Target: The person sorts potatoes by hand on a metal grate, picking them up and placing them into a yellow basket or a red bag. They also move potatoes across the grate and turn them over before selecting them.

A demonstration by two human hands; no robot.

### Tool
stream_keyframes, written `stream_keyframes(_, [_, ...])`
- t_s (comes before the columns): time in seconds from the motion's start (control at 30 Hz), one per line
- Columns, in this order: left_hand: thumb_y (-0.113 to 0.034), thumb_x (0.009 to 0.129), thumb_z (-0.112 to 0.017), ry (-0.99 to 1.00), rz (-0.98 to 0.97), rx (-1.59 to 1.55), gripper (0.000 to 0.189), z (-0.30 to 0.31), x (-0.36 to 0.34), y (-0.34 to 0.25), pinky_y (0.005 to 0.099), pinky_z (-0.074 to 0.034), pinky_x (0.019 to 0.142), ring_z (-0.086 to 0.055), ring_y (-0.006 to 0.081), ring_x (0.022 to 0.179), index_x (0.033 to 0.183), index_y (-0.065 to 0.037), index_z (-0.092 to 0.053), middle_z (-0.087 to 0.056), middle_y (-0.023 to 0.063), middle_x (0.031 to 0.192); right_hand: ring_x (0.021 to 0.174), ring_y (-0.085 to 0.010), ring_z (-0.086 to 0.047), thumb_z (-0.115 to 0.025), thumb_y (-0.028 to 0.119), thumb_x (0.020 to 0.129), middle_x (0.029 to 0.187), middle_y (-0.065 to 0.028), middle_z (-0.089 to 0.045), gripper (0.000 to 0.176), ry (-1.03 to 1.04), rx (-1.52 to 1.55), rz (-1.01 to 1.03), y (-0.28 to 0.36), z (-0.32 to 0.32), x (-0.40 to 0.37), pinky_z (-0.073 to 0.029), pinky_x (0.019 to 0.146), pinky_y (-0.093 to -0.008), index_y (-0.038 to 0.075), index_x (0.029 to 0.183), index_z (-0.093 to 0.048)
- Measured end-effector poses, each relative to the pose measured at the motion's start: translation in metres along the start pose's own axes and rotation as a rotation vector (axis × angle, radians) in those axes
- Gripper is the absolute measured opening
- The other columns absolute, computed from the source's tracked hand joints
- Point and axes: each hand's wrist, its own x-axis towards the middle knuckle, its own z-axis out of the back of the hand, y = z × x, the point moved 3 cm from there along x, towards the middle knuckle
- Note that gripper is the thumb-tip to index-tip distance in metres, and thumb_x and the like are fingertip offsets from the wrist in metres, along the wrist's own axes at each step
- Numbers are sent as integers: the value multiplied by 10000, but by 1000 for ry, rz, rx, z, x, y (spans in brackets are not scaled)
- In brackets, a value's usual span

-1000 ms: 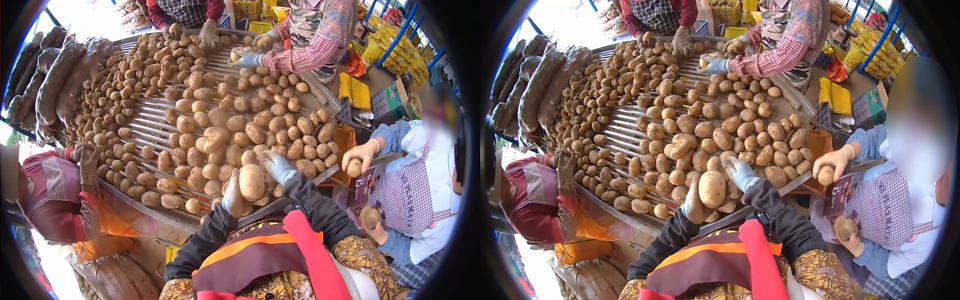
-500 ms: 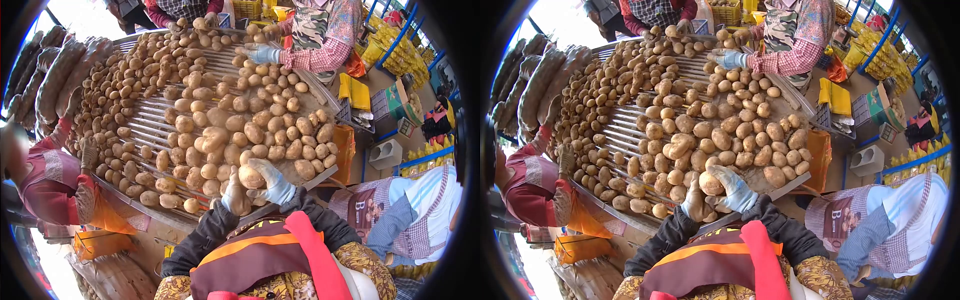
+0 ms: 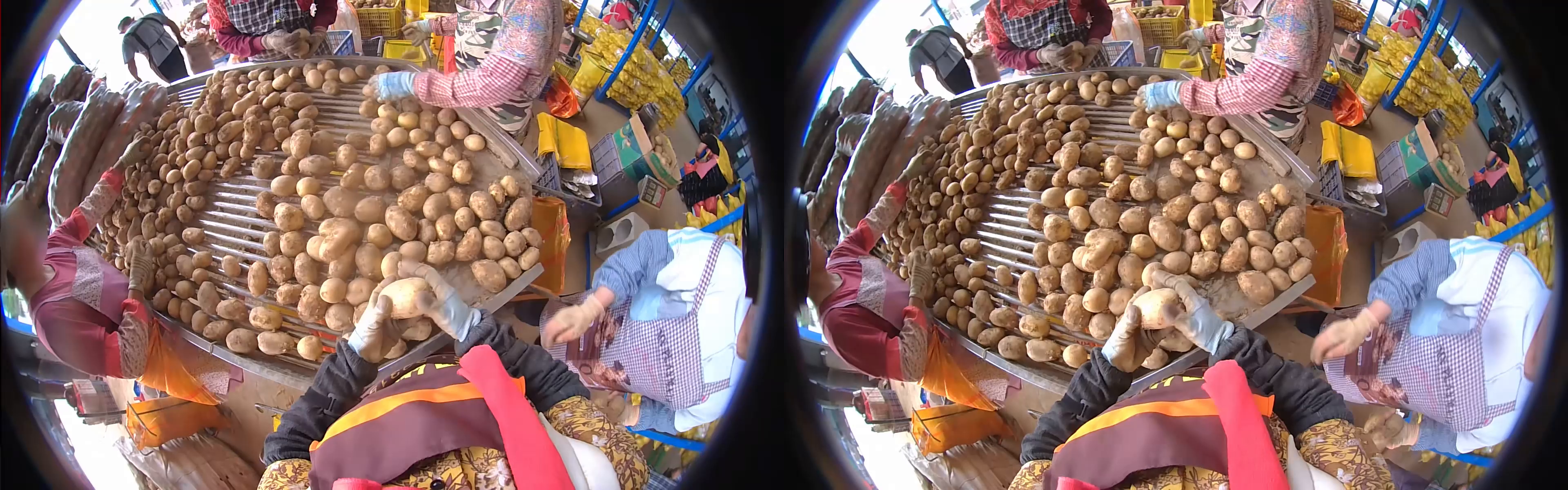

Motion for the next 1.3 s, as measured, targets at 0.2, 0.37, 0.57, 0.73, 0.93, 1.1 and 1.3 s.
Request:
stream_keyframes(0.2, [-511,862,-641,11,9,-145,822,10,0,8,378,-512,1014,-519,288,1266,1483,-116,-276,-459,134,1426,1272,-175,-484,-465,219,1035,1358,-95,-530,408,42,223,-145,2,5,-2,-384,1084,-311,-21,1363,-484])
stream_keyframes(0.37, [-520,864,-626,148,102,-245,794,7,1,12,382,-504,1028,-526,290,1257,1467,-110,-310,-482,138,1404,1286,-190,-471,-459,242,1032,1383,-102,-501,441,76,218,-138,7,9,-8,-376,1093,-331,-15,1390,-447])
stream_keyframes(0.57, [-639,832,-604,81,176,-151,857,2,-5,18,413,-514,978,-538,281,1236,1454,-110,-342,-480,142,1411,1353,-281,-392,-757,256,814,1424,-160,-441,795,249,-642,212,31,4,-14,-307,1127,-406,15,1451,-347])
stream_keyframes(0.73, [-640,845,-590,53,-140,-599,671,57,-41,12,485,-461,1000,-569,361,1173,1267,-119,-557,-590,135,1291,1286,-229,-454,-674,191,914,1362,-120,-490,578,159,-260,144,-20,20,10,-354,1097,-372,-28,1380,-412])
stream_keyframes(0.93, [-600,867,-591,-520,-628,-747,617,82,-196,45,492,-497,938,-613,315,1085,1201,-82,-589,-643,131,1167,928,-384,-574,-717,226,714,1014,-154,-615,382,1134,-1129,203,-51,28,113,-444,846,-484,86,1038,-571])
stream_keyframes(1.1, [-614,892,-525,-809,-1021,-1089,584,94,-343,117,448,-525,902,-627,275,1033,1182,-113,-595,-652,93,1122,1015,-362,-549,-659,110,834,1089,-180,-568,280,451,-1326,581,-126,9,53,-431,937,-428,28,1088,-574])
stream_keyframes(1.3, [-575,893,-574,-1210,-2090,-89,715,75,-670,-42,396,-516,1010,-575,325,1155,1329,-22,-450,-600,153,1227,1020,-351,-533,-595,51,872,1077,-176,-549,235,585,-1229,311,-88,-54,77,-420,945,-421,-30,1091,-570])
